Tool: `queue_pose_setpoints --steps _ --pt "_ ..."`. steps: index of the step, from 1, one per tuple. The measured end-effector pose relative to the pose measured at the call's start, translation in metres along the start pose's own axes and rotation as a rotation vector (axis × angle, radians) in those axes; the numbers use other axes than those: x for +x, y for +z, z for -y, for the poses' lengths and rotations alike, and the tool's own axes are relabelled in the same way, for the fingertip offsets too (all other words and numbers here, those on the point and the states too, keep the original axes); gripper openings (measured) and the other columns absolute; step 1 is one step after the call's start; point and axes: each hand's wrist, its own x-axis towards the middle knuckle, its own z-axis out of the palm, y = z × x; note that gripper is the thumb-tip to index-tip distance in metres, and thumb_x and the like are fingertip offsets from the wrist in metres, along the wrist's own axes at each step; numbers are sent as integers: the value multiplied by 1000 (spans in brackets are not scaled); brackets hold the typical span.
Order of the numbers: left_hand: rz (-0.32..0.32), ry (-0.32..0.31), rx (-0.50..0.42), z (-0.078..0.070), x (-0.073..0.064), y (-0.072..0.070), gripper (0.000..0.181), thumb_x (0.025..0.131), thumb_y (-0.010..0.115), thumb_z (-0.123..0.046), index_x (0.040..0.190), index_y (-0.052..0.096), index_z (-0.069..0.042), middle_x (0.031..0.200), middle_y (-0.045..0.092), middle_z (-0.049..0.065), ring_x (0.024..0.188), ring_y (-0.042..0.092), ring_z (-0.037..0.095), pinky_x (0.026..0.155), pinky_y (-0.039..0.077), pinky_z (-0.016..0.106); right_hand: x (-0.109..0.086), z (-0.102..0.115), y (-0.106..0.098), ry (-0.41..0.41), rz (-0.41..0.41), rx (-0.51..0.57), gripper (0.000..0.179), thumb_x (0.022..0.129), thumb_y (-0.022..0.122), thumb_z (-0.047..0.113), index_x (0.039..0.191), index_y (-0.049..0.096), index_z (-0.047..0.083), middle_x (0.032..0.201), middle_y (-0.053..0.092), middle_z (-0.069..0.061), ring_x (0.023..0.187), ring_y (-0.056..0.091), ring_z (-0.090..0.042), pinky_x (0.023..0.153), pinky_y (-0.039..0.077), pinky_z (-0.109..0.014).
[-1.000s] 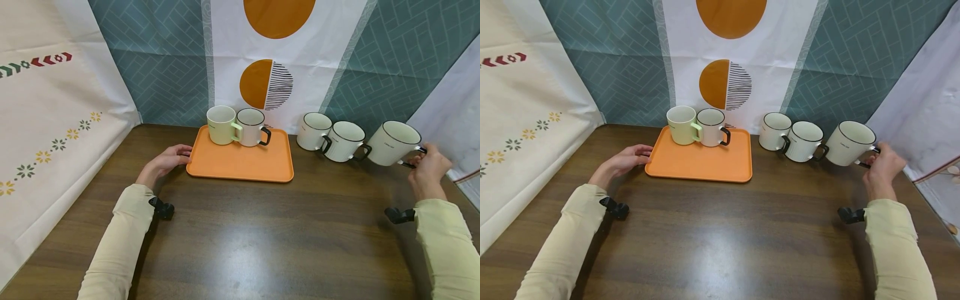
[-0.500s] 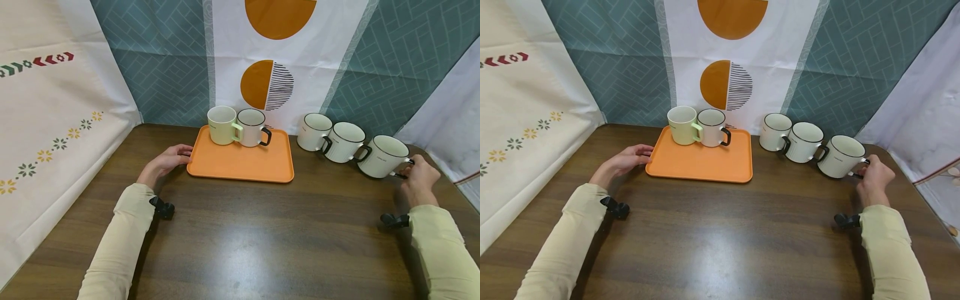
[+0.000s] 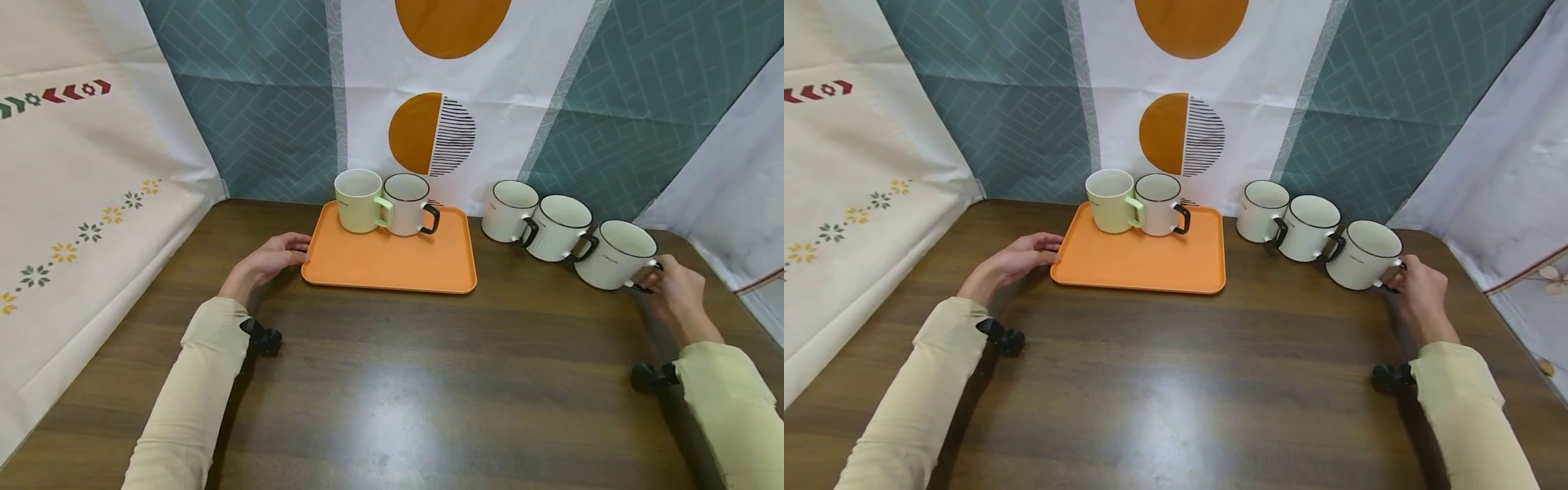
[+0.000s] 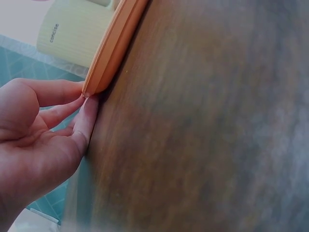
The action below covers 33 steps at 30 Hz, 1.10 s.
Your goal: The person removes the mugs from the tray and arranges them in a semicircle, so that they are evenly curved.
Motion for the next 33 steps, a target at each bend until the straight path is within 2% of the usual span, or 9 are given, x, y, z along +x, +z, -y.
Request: queue_pose_setpoints --steps 5,11,16,20,25,29,33 --pt "-3 -4 -1 -2 -1 1 56 96 50 1 145 25 9 142 32 28 126 37 38 109 30 47 -7 -6 0 -22 111 -109 44 99 45 9 59 60 3 49 53 -3 46 50 -12 47 44 -19" --pt "-6 -2 -2 -4 -3 2 55 96 49 2 145 25 9 141 32 28 124 37 37 109 30 47 -13 -12 5 -51 216 -147 40 101 44 12 63 55 5 52 49 0 51 44 -9 51 40 -19" --pt "-5 -5 4 -4 -3 2 55 97 49 2 145 25 9 141 33 28 123 38 36 109 31 47 -19 -15 6 -23 292 -63 33 103 45 16 72 47 5 57 43 0 53 42 -9 55 40 -21" --pt "-5 -4 6 -3 -2 3 55 97 49 2 145 25 9 140 34 28 122 39 36 108 31 47 -25 -18 7 7 399 53 32 104 41 16 75 40 3 63 30 -4 54 34 -13 57 37 -23" --pt "-8 -8 11 -2 -2 2 55 97 49 1 146 25 8 140 34 27 121 39 36 108 31 47 -36 -23 13 -26 521 47 34 106 33 15 75 34 2 70 20 -8 62 20 -19 60 30 -26" --pt "-5 -2 9 -1 -2 2 55 97 49 1 146 25 9 139 34 28 121 39 35 108 31 47 -43 -28 20 -57 523 16 33 106 33 14 75 34 2 70 21 -8 64 20 -19 60 25 -28" --pt "-4 5 7 -1 -1 2 54 97 49 1 145 26 9 138 35 27 119 40 35 108 32 47 -48 -32 27 -71 450 -15 32 105 38 13 75 38 2 68 30 -5 60 31 -15 58 30 -25"
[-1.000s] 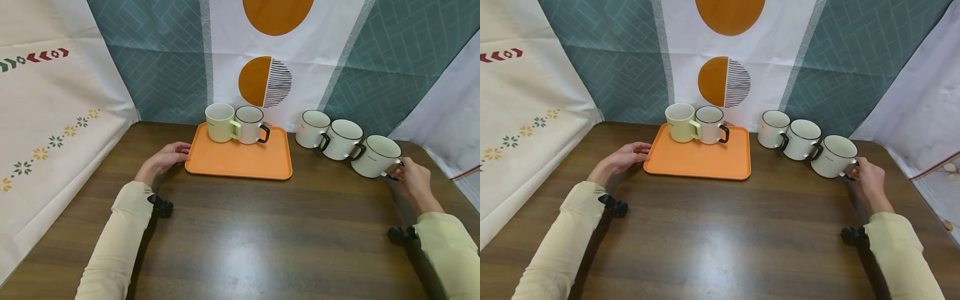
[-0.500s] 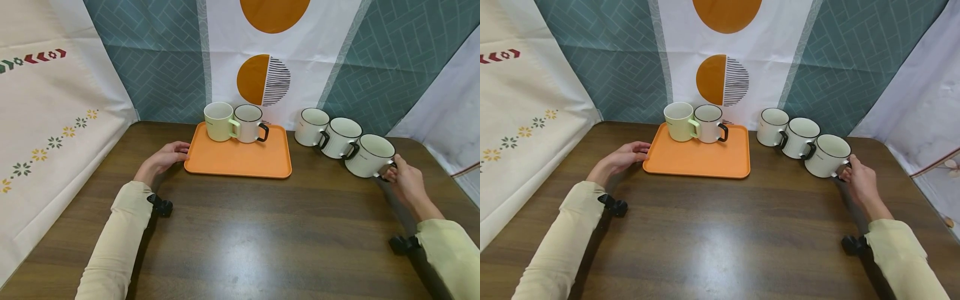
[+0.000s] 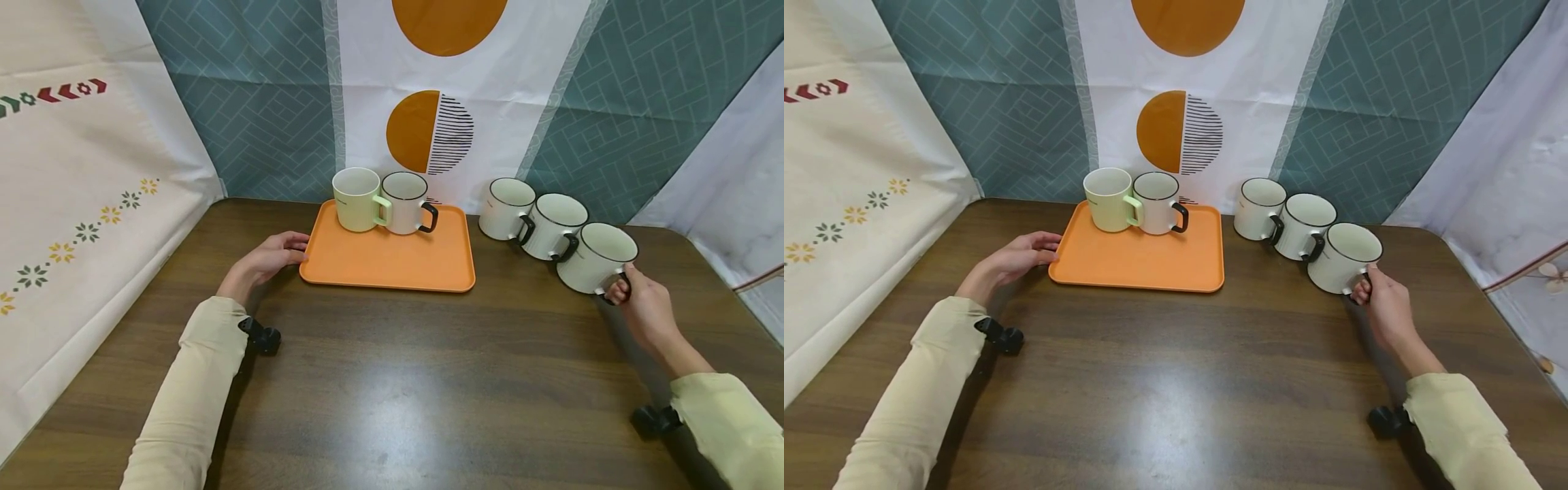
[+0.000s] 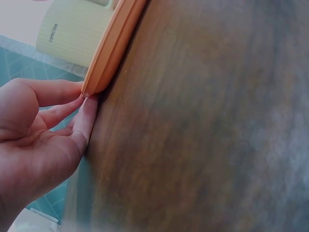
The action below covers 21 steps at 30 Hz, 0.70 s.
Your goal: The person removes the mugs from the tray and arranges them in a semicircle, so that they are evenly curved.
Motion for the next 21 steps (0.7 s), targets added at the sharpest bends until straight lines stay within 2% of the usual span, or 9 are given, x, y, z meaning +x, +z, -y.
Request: queue_pose_setpoints --steps 3,10,17,21 --pt "3 5 8 1 1 0 53 97 49 1 144 27 9 138 36 27 118 41 34 106 34 45 -2 -2 6 5 -57 -39 32 104 38 14 75 41 2 68 37 -4 61 39 -13 58 34 -24" --pt "18 25 2 4 2 -2 53 96 49 3 144 27 10 138 37 28 118 43 32 96 42 31 -3 -8 18 6 -161 -133 32 103 42 13 74 46 2 69 41 -4 64 43 -14 57 39 -24" --pt "20 14 -8 1 0 -2 54 96 48 3 144 25 10 139 35 28 119 40 33 107 34 44 -1 -10 26 -15 -209 -116 34 102 44 10 69 49 2 67 44 -4 63 46 -13 57 42 -21" --pt "18 8 -17 1 1 -2 55 96 48 3 145 24 10 140 33 28 121 39 34 108 31 47 0 -11 28 -24 -232 -113 36 102 45 9 67 50 2 65 45 -3 61 47 -12 56 42 -21"
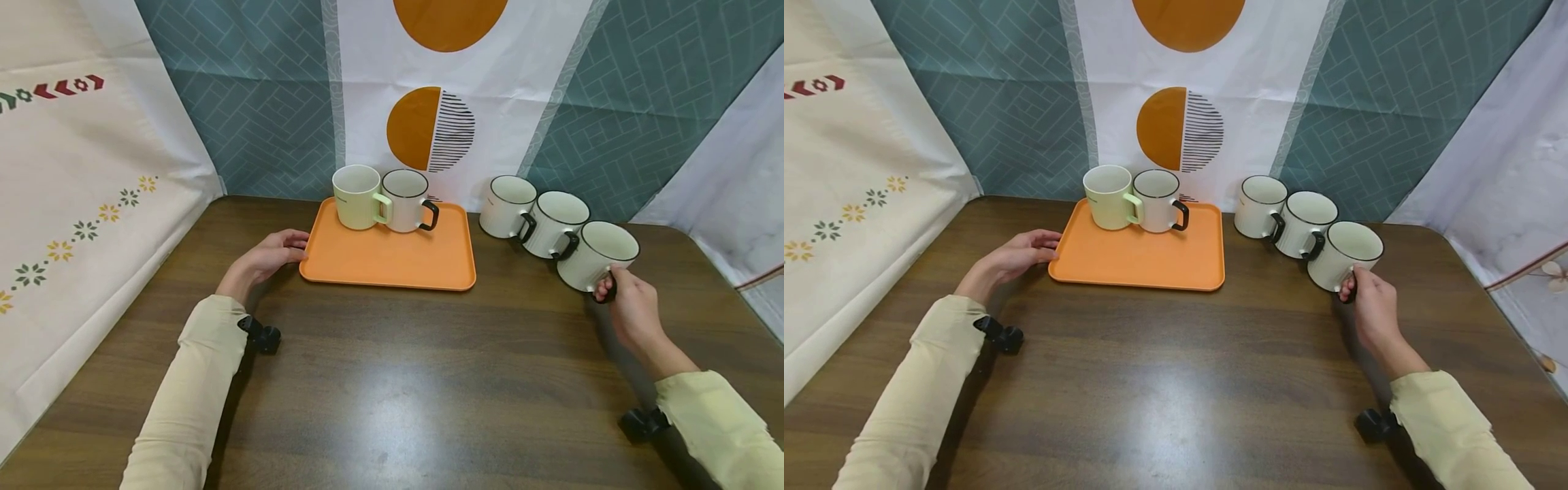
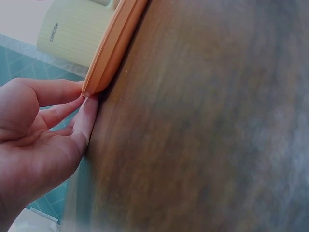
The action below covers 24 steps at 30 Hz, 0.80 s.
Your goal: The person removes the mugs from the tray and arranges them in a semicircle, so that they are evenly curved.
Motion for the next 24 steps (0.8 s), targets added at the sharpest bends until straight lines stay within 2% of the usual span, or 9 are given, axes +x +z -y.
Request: queue_pose_setpoints --steps 13,18,22,24 --pt "-5 -11 -2 2 1 -1 56 97 49 1 146 24 9 142 33 28 124 38 35 109 30 47 -1 1 8 32 -22 -57 38 102 44 11 66 53 1 65 51 -3 63 52 -12 60 48 -20" --pt "-5 -15 0 2 1 -1 56 97 49 1 146 23 9 142 32 28 124 38 35 109 30 47 -3 8 4 72 -32 -210 40 102 47 19 66 58 5 66 59 1 67 56 -9 65 45 -17" --pt "-5 -15 -1 0 0 -1 56 97 49 1 146 23 9 142 33 27 123 38 35 109 31 46 -7 16 -1 120 -63 -364 38 100 52 31 69 67 13 68 63 7 68 56 -5 61 41 -17" --pt "-5 -14 -3 -1 0 0 56 97 49 1 146 24 9 141 33 27 123 38 34 108 31 46 -8 19 -3 121 -110 -432 36 98 54 32 69 69 18 67 61 8 65 54 -4 58 42 -16"
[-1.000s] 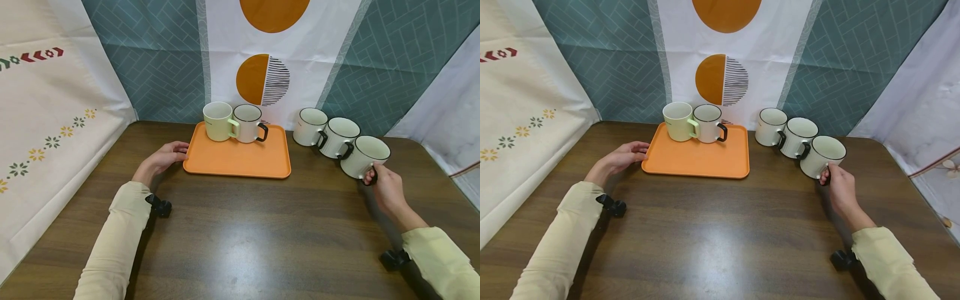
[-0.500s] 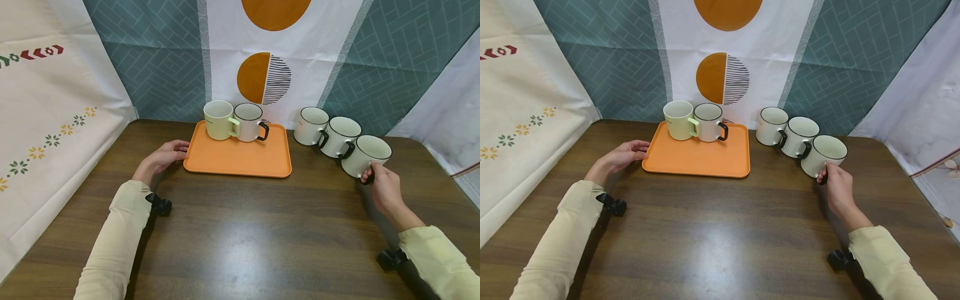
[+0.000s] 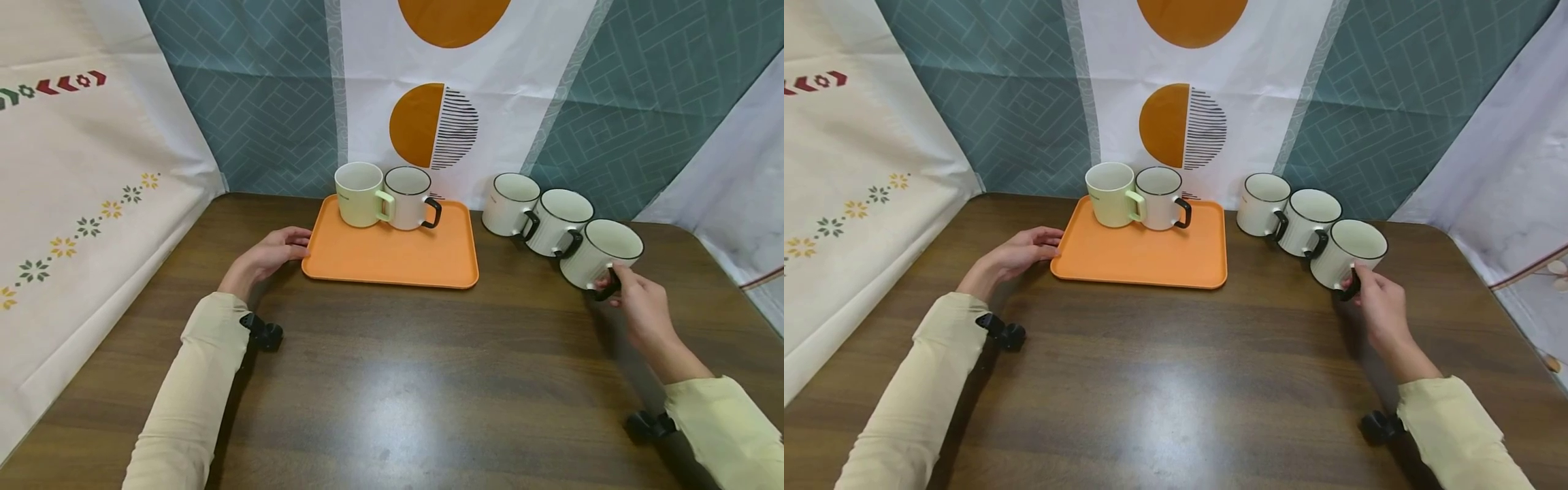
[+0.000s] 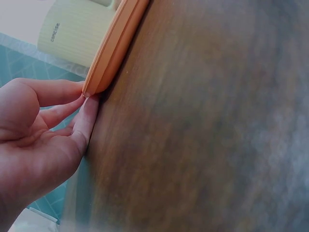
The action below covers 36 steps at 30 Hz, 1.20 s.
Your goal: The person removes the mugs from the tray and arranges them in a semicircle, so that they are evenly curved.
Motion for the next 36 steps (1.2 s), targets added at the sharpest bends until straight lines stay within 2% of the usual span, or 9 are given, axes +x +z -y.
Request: queue_pose_setpoints --steps 6,8,11,14,17,20,25,32,36 --pt "-4 -1 -1 -4 0 1 55 97 49 1 146 25 8 141 33 27 123 38 34 109 30 46 0 13 -3 -55 -178 -194 29 97 55 27 71 60 14 64 51 9 57 46 -5 50 39 -15" --pt "-3 -6 2 -4 0 0 55 97 49 1 146 24 8 142 33 27 123 38 35 109 30 46 2 19 -2 -88 -217 -251 27 96 55 26 74 60 13 65 50 10 60 43 -7 49 36 -16" --pt "-3 -11 2 -4 1 1 56 97 49 1 147 24 8 142 32 27 124 38 35 109 30 46 5 31 1 -139 -253 -321 21 96 55 24 77 59 15 68 51 13 65 43 -7 51 35 -15" --pt "-4 -12 2 -3 1 1 56 98 49 0 147 24 8 142 32 27 124 37 35 109 30 46 9 43 7 -191 -255 -334 15 95 55 23 81 59 18 72 54 14 69 46 -7 54 37 -13" --pt "-6 -11 2 -3 1 1 56 98 49 0 147 24 7 142 32 27 124 37 35 109 29 46 14 53 14 -249 -197 -330 11 95 55 20 86 59 17 73 57 15 69 51 -4 56 40 -10" --pt "-4 -14 3 -2 1 1 56 98 49 0 147 23 8 142 32 27 124 38 35 109 30 46 18 60 26 -302 -106 -384 11 97 52 21 93 58 13 76 58 18 70 54 -1 62 43 -10" --pt "-7 -13 4 0 0 1 56 97 50 0 146 24 8 141 33 27 123 39 34 109 30 46 25 69 55 -335 26 -369 12 99 51 19 97 57 9 78 60 17 72 57 -1 65 46 -12" --pt "-17 -17 35 1 -1 0 54 98 50 -1 145 26 7 139 35 26 121 40 34 108 31 45 38 69 103 -303 226 -367 25 100 49 20 98 55 -3 81 60 7 75 55 -6 69 46 -16" --pt "-17 -17 35 0 0 0 54 98 50 -1 145 27 7 139 35 26 121 40 33 108 32 44 46 65 131 -255 276 -393 31 100 50 23 99 55 -7 88 60 -4 77 55 -12 72 48 -19"
